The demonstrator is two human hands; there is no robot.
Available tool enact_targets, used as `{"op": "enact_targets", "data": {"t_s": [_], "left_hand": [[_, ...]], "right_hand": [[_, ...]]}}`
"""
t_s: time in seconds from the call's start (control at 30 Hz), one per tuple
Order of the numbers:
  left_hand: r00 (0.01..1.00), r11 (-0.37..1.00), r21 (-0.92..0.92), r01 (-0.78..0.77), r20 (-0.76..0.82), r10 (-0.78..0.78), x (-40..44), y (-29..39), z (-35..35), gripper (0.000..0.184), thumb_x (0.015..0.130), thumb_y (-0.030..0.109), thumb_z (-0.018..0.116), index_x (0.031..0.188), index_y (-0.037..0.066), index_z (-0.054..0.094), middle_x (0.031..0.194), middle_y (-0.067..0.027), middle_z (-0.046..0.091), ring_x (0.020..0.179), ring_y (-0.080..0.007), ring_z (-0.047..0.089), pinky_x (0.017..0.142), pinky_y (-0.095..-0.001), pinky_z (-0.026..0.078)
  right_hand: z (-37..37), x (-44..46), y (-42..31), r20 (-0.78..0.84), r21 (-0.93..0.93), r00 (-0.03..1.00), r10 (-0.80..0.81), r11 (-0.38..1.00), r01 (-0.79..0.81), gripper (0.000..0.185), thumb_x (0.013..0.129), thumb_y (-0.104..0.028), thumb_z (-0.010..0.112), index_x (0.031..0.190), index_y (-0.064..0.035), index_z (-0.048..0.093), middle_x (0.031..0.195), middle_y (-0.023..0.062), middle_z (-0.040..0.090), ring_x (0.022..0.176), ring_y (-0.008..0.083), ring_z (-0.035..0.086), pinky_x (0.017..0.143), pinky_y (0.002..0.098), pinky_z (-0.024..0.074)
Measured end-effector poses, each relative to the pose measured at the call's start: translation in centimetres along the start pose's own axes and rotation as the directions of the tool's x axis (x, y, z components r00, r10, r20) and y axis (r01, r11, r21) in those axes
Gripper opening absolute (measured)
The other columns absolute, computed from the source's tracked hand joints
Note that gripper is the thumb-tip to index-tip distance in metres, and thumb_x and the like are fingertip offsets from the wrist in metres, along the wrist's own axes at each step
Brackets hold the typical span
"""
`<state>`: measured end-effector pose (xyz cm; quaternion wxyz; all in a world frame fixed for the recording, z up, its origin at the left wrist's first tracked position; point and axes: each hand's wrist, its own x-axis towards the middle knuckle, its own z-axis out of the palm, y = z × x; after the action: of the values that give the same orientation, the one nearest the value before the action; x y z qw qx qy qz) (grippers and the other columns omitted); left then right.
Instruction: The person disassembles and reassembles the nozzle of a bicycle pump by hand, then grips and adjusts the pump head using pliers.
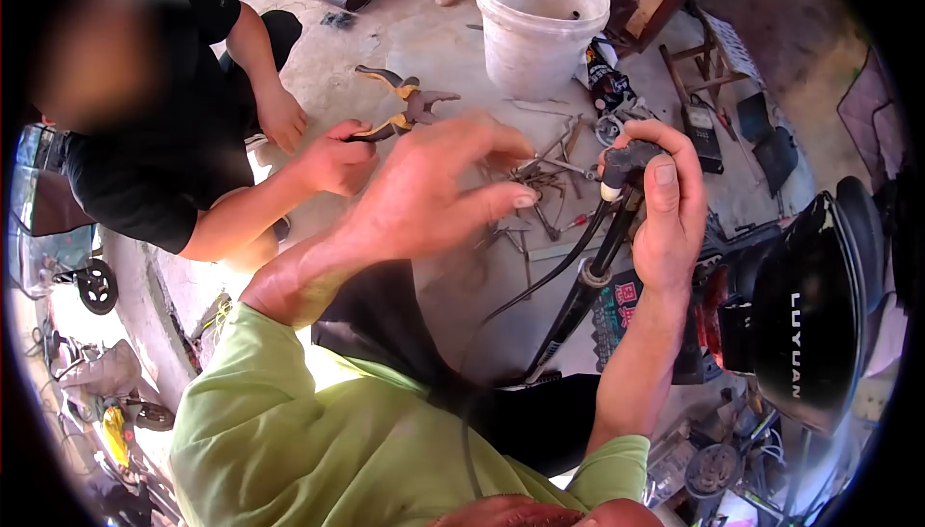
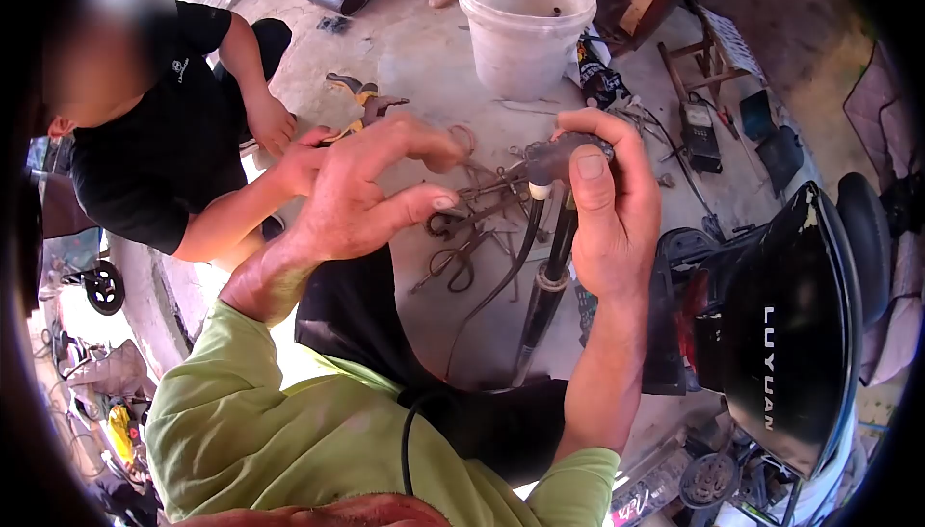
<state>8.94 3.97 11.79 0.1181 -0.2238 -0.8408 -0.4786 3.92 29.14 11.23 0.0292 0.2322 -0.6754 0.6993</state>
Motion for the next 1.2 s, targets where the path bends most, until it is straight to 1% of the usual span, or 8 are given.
{"op": "enact_targets", "data": {"t_s": [0.1,0.2,0.5,0.6,0.67,0.83,0.97,1.2], "left_hand": [[0.995,0.860,0.505,0.072,-0.098,-0.026,-1.3,-2.3,-4.1,0.070,0.074,0.018,0.088,0.136,0.007,0.057,0.136,-0.0175,0.057,0.127,-0.0374,0.055,0.103,-0.0437,0.047],[0.997,0.739,0.669,0.076,-0.026,-0.079,-2.4,-7.5,-4.9,0.079,0.075,0.020,0.085,0.144,0.010,0.049,0.146,-0.0171,0.048,0.137,-0.0364,0.045,0.112,-0.0483,0.038],[0.990,0.701,0.713,-0.016,0.111,-0.091,0.8,-15.6,-0.5,0.051,0.078,0.015,0.075,0.126,0.008,0.059,0.126,-0.0144,0.056,0.124,-0.0378,0.051,0.106,-0.0497,0.038],[0.991,0.808,0.588,-0.038,0.126,-0.045,0.8,-14.8,-1.0,0.043,0.087,0.017,0.073,0.127,0.007,0.061,0.121,-0.0115,0.061,0.116,-0.0309,0.058,0.101,-0.0442,0.045],[0.969,0.965,0.116,0.235,0.048,-0.242,0.6,-12.4,-1.6,0.041,0.096,0.024,0.067,0.131,0.005,0.059,0.117,-0.0105,0.063,0.109,-0.0263,0.060,0.095,-0.0399,0.048],[0.939,0.479,-0.824,0.304,0.174,-0.297,-1.4,-5.6,-2.8,0.055,0.103,0.044,0.060,0.131,-0.002,0.058,0.107,-0.0168,0.066,0.099,-0.0238,0.065,0.084,-0.0367,0.054],[0.718,0.048,-0.761,0.647,0.588,-0.372,-8.6,-4.3,1.2,0.061,0.100,0.048,0.063,0.134,-0.002,0.053,0.103,-0.0202,0.069,0.089,-0.0285,0.071,0.082,-0.0388,0.057],[0.472,-0.097,-0.506,0.857,0.847,-0.245,-23.2,-3.7,8.2,0.061,0.098,0.024,0.071,0.147,0.001,0.042,0.120,-0.0201,0.068,0.105,-0.0285,0.069,0.097,-0.0400,0.053]], "right_hand": [[-0.6,-0.3,-0.1,-0.022,0.003,1.000,0.005,1.000,-0.005,0.045,0.106,-0.036,0.052,0.129,0.0026,0.057,0.107,0.0093,0.065,0.094,0.0161,0.065,0.086,0.0291,0.0516],[-0.7,-0.6,-0.8,-0.023,-0.007,1.000,0.012,1.000,-0.012,0.046,0.106,-0.036,0.051,0.129,0.0032,0.057,0.107,0.0101,0.065,0.094,0.0167,0.065,0.086,0.0295,0.0520],[-1.2,-1.7,-2.5,-0.012,-0.071,1.000,0.023,0.997,-0.024,0.049,0.105,-0.038,0.051,0.130,0.0040,0.056,0.107,0.0117,0.065,0.097,0.0197,0.064,0.089,0.0326,0.0517],[-1.8,-1.6,-2.3,0.003,-0.106,0.999,-0.038,0.994,0.038,0.051,0.105,-0.041,0.052,0.130,0.0039,0.056,0.107,0.0116,0.065,0.097,0.0199,0.064,0.088,0.0329,0.0517],[-2.0,-1.6,-2.1,0.004,-0.126,0.998,-0.063,0.990,0.063,0.053,0.105,-0.042,0.051,0.131,0.0039,0.056,0.107,0.0117,0.065,0.097,0.0199,0.064,0.089,0.0328,0.0517],[-2.3,-1.1,-1.4,-0.044,-0.089,0.999,-0.031,0.996,0.027,0.050,0.106,-0.038,0.049,0.133,0.0047,0.055,0.108,0.0119,0.065,0.099,0.0191,0.064,0.091,0.0319,0.0510],[-2.3,-1.2,-2.0,-0.045,-0.112,0.999,-0.012,0.994,0.007,0.051,0.106,-0.039,0.048,0.132,0.0048,0.056,0.110,0.0124,0.066,0.102,0.0191,0.065,0.094,0.0315,0.0499],[-3.2,-1.1,-2.2,-0.070,-0.053,0.996,-0.052,0.997,0.048,0.047,0.107,-0.040,0.053,0.130,0.0012,0.059,0.109,0.0074,0.066,0.098,0.0131,0.063,0.088,0.0282,0.0503]]}}
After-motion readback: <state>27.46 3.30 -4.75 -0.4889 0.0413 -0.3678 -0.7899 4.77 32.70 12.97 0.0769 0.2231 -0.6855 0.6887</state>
